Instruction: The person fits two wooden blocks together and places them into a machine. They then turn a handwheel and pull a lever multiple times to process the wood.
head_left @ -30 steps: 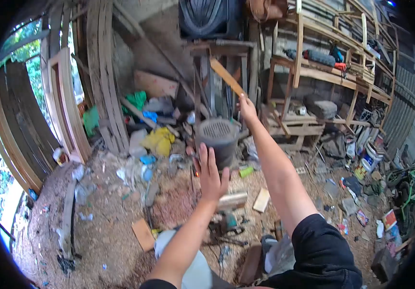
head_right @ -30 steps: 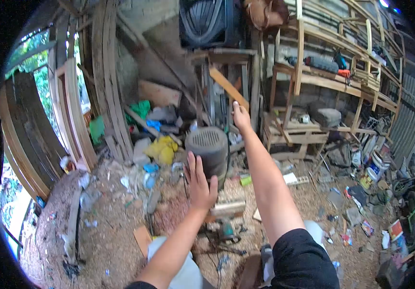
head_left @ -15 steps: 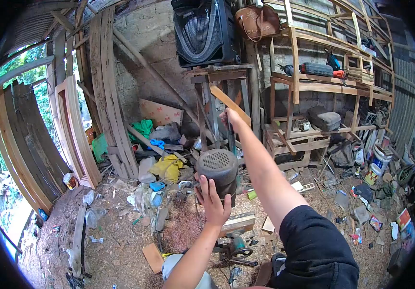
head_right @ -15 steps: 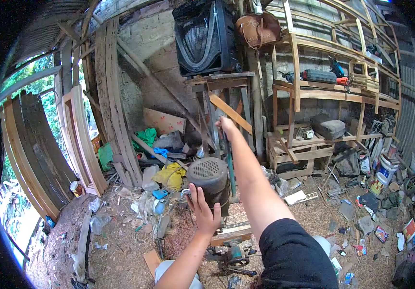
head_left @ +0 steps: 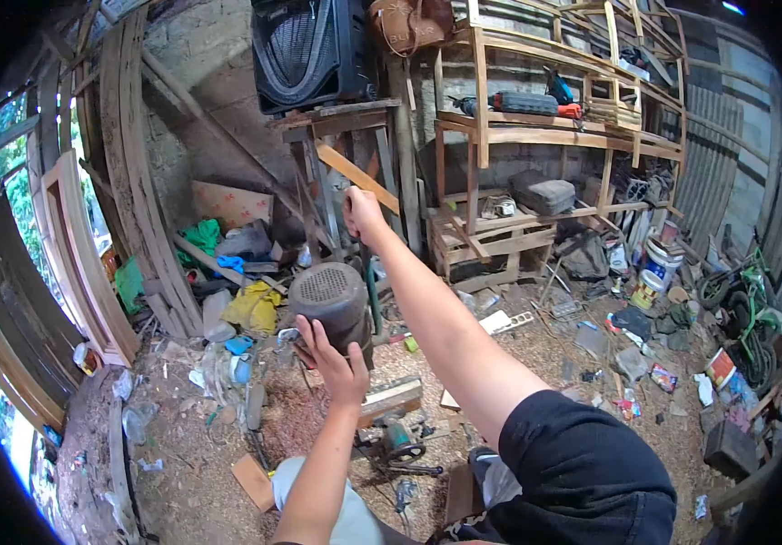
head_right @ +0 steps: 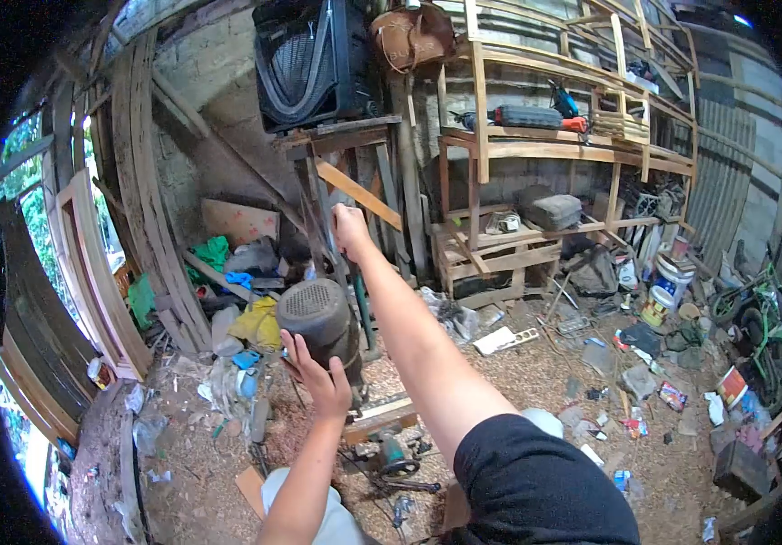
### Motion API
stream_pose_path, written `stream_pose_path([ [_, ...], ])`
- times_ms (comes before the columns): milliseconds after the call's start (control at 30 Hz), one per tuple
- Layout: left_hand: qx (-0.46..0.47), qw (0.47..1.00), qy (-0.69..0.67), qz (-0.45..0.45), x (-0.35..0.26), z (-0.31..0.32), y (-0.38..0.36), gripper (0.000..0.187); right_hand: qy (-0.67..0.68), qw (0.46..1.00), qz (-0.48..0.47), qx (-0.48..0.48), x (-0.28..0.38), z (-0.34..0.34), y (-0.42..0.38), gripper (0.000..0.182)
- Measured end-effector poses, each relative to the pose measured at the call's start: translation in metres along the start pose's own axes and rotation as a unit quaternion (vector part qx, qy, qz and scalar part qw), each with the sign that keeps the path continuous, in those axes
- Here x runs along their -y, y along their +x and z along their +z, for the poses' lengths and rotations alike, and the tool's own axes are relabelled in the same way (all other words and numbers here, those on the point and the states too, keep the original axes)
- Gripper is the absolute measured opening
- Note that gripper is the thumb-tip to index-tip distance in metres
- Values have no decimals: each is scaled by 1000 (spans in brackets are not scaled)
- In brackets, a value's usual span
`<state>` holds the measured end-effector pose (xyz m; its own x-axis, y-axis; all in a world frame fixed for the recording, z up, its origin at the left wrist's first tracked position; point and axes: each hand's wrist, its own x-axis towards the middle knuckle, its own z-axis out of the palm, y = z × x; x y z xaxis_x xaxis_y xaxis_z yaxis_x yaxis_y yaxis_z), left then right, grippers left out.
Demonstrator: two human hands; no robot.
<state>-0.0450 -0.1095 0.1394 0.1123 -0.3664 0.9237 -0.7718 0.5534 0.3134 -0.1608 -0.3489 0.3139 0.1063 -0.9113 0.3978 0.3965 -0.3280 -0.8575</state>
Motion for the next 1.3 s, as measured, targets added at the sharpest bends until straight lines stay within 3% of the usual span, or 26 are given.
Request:
stream_pose_path([
  [267,-34,999,20,-9,-5,3,-4,65,-60,985,-158,-15,9,8,-54,39],
  [433,-20,998,53,-17,-9,-6,-6,65,-70,976,-204,-16,16,8,-102,39],
  [800,27,996,82,-1,-12,-38,-7,63,-24,984,-178,-12,21,8,-141,32],
  [867,23,995,87,36,-4,-45,-1,61,-29,981,-191,-19,18,10,-138,34],
  [1033,-34,998,21,44,-2,-44,20,45,-5,975,-220,-8,12,8,-141,36],
  [1133,-4,997,24,78,-6,-43,41,43,8,981,-194,-17,13,9,-146,35],
  [1167,-31,994,42,91,-9,-40,51,31,-1,981,-195,-18,12,8,-146,36],
  [1300,-61,995,54,62,-16,-31,87,13,-14,976,-216,-19,9,7,-141,34],
])
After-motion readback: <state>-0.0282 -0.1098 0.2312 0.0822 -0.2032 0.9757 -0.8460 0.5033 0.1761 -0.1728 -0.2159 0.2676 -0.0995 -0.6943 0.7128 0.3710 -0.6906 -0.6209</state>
